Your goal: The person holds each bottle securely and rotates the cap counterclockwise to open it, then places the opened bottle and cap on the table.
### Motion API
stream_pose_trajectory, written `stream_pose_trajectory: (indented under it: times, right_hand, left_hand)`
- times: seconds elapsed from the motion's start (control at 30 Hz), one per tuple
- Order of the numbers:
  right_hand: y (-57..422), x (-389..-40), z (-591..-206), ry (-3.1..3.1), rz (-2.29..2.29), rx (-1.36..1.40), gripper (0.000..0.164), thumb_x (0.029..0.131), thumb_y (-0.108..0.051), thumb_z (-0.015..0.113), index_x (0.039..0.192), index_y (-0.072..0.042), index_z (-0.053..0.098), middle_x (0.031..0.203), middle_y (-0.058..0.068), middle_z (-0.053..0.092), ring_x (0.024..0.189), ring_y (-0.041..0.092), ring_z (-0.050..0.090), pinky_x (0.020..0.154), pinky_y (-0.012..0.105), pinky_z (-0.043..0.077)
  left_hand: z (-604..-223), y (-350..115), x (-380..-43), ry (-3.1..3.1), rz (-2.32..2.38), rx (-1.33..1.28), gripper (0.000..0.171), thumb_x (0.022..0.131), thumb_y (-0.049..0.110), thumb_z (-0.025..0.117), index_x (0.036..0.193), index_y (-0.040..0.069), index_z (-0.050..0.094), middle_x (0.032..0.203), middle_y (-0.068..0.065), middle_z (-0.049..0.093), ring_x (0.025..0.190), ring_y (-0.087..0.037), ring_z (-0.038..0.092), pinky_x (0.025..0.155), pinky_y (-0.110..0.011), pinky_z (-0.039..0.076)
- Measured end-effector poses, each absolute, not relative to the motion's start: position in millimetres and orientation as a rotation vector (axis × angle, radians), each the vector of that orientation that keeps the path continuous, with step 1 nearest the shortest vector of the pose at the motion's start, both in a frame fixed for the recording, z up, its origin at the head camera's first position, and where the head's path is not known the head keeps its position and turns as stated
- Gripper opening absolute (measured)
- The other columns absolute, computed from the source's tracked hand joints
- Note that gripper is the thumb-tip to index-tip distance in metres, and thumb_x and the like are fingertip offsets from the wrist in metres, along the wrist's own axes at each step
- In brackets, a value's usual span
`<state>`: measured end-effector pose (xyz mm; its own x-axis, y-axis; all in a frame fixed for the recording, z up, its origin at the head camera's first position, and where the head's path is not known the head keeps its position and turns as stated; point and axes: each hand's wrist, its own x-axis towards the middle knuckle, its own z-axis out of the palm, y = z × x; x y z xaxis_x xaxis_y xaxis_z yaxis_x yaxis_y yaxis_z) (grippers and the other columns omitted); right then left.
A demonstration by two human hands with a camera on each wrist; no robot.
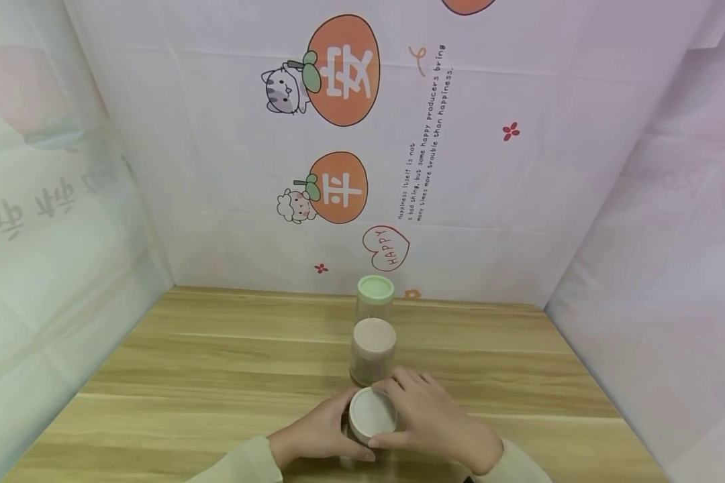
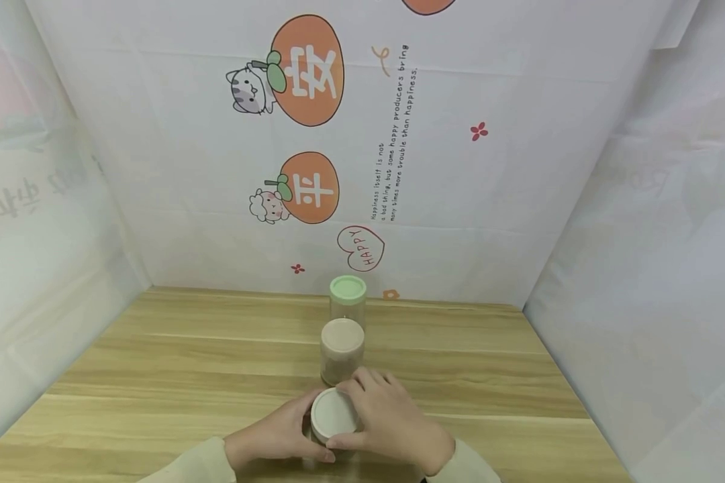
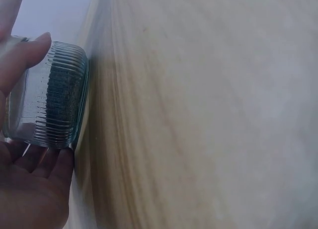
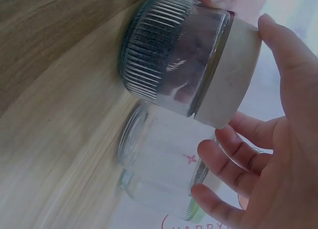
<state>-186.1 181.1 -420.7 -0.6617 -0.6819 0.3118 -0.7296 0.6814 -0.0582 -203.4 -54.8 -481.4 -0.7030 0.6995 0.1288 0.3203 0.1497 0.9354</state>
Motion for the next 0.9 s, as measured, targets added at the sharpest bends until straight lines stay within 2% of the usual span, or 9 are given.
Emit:
stream_pose_trajectory:
  times: [0.27,0.4,0.67,0.9]
  right_hand:
    - [184,-188,-421,-2.668,0.405,1.168,0.075,0.084,-0.071,0.063,0.133,-0.014,0.061,0.112,-0.008,0.051,0.096,0.008,0.052,0.082,0.032,0.052]
    - [186,-192,-421,-2.679,0.544,1.236,0.074,0.084,-0.066,0.068,0.135,-0.012,0.060,0.117,-0.007,0.051,0.098,0.007,0.052,0.083,0.028,0.052]
    - [189,-202,-416,-2.735,0.719,1.370,0.069,0.086,-0.045,0.079,0.142,-0.011,0.056,0.125,-0.005,0.047,0.109,0.009,0.051,0.091,0.029,0.050]
    - [191,-210,-412,-2.731,0.788,1.523,0.073,0.078,-0.023,0.082,0.144,-0.011,0.054,0.132,-0.001,0.046,0.117,0.013,0.048,0.098,0.033,0.047]
  left_hand:
    - [-483,-55,-203,2.083,1.563,0.979,0.080,0.080,0.024,0.087,0.146,0.020,0.042,0.135,0.007,0.055,0.122,-0.012,0.054,0.103,-0.029,0.043]
    - [-484,-56,-204,2.081,1.564,0.991,0.081,0.081,0.024,0.086,0.147,0.021,0.041,0.137,0.007,0.053,0.123,-0.013,0.053,0.104,-0.029,0.043]
    - [-484,-56,-206,2.065,1.574,1.012,0.084,0.081,0.023,0.086,0.149,0.023,0.038,0.139,0.006,0.051,0.126,-0.013,0.051,0.106,-0.029,0.041]
    - [-485,-55,-207,2.033,1.576,1.007,0.085,0.083,0.022,0.085,0.152,0.026,0.035,0.141,0.007,0.051,0.128,-0.014,0.049,0.107,-0.030,0.040]
